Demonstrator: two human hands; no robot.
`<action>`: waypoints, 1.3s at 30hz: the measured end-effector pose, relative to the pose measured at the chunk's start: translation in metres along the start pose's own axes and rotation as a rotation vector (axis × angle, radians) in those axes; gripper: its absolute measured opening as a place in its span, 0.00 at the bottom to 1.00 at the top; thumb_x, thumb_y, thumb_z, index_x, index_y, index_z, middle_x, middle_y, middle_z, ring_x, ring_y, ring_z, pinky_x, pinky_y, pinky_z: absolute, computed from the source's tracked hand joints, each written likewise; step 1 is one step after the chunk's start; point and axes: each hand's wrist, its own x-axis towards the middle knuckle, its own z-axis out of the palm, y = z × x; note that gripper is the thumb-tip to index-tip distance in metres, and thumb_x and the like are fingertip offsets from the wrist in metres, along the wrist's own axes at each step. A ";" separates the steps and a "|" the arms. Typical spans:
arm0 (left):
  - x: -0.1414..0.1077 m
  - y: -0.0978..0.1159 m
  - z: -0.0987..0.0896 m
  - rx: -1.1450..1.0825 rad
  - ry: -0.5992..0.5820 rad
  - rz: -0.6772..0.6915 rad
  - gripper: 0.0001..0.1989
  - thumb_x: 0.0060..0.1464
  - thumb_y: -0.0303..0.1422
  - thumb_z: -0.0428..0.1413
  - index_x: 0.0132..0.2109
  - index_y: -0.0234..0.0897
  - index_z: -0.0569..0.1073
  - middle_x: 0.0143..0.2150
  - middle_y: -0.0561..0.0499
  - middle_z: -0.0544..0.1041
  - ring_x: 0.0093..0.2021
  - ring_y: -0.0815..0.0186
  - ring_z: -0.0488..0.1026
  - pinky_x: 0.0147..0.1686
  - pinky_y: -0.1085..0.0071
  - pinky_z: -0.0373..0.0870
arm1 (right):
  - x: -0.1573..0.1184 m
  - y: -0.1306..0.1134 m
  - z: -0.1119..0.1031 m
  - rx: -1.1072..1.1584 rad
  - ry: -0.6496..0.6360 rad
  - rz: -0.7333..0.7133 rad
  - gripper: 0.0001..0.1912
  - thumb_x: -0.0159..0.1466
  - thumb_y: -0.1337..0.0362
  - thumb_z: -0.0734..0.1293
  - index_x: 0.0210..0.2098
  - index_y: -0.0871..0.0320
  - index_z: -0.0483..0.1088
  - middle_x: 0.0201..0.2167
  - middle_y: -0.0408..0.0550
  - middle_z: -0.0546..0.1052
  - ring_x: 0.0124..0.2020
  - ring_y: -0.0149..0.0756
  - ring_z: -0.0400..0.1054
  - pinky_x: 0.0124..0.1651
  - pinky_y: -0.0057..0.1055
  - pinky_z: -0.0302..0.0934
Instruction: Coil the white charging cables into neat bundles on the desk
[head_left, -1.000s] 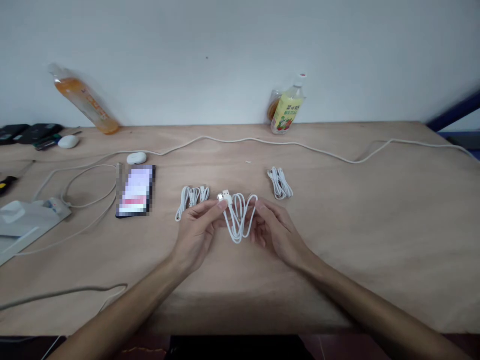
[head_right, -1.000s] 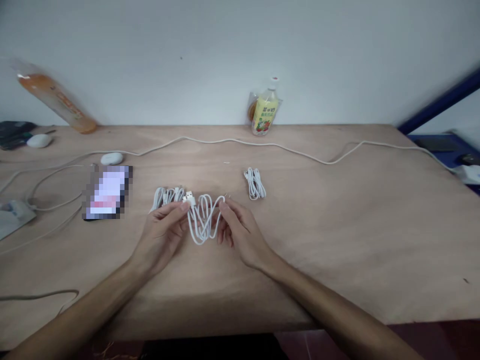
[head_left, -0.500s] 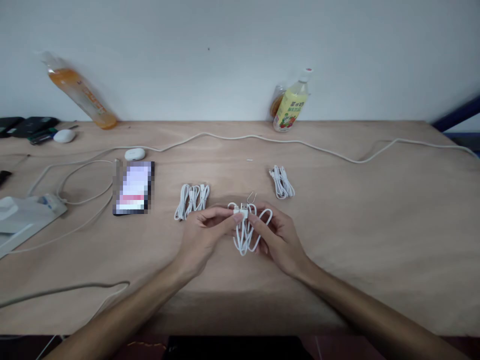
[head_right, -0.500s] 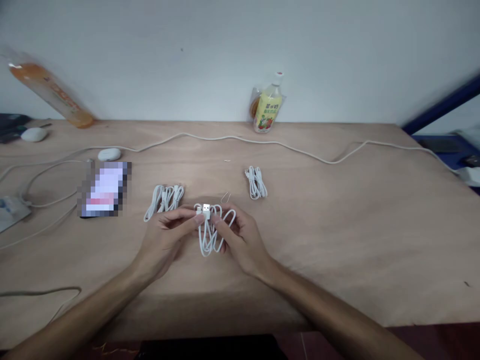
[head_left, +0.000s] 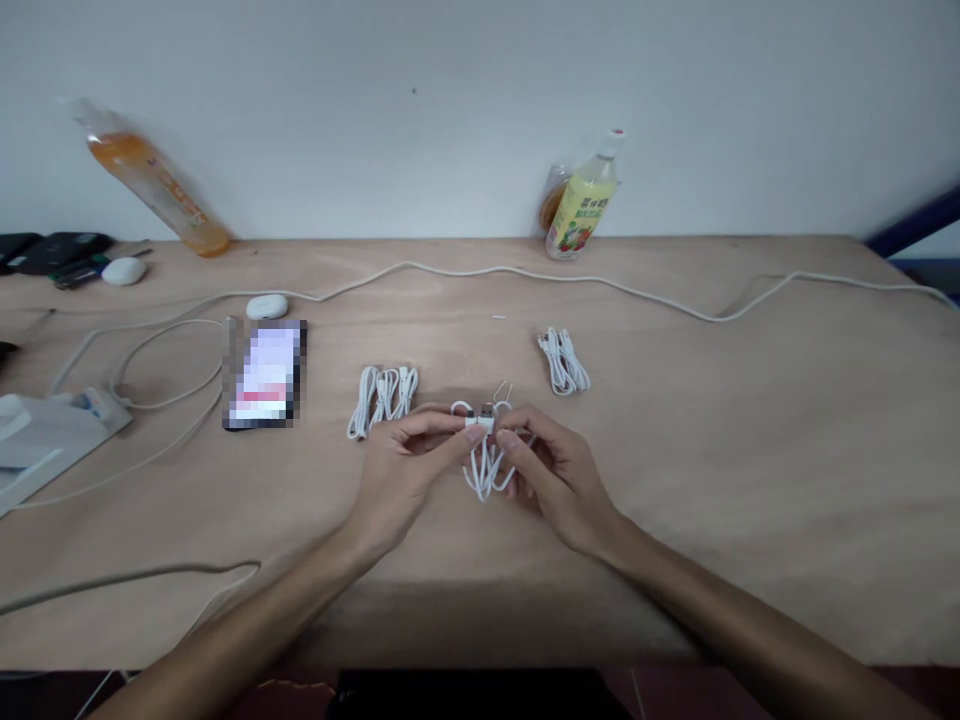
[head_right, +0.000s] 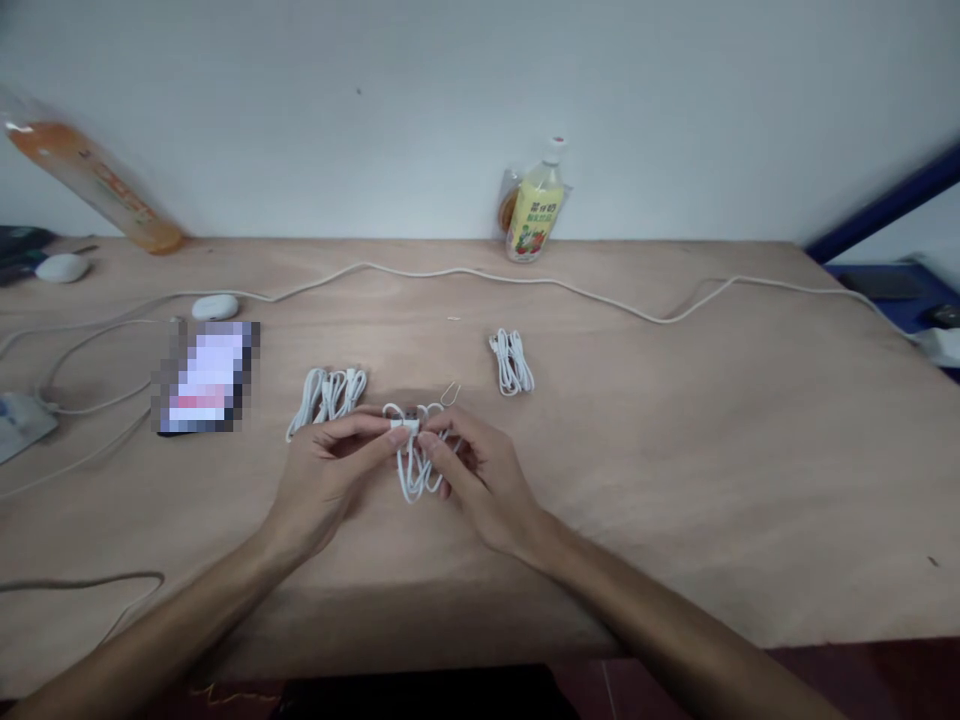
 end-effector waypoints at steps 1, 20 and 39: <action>0.000 0.000 0.000 0.008 -0.007 -0.007 0.04 0.50 0.36 0.74 0.34 0.43 0.89 0.39 0.48 0.88 0.41 0.60 0.82 0.46 0.65 0.79 | 0.001 0.000 -0.001 0.000 -0.005 0.000 0.16 0.74 0.48 0.69 0.38 0.53 0.75 0.27 0.40 0.73 0.22 0.30 0.65 0.24 0.27 0.60; 0.000 -0.003 0.000 -0.003 -0.060 -0.109 0.05 0.48 0.38 0.75 0.33 0.44 0.90 0.37 0.47 0.89 0.38 0.60 0.82 0.44 0.65 0.78 | 0.003 0.001 -0.006 -0.180 -0.033 -0.038 0.19 0.75 0.49 0.67 0.34 0.54 0.72 0.26 0.41 0.73 0.26 0.34 0.65 0.29 0.31 0.59; -0.001 -0.003 0.001 -0.083 -0.114 -0.174 0.06 0.49 0.37 0.75 0.36 0.45 0.91 0.40 0.45 0.89 0.41 0.62 0.81 0.46 0.67 0.77 | 0.003 0.003 -0.004 -0.138 0.024 -0.030 0.13 0.70 0.54 0.70 0.32 0.54 0.71 0.24 0.39 0.70 0.24 0.32 0.62 0.28 0.30 0.57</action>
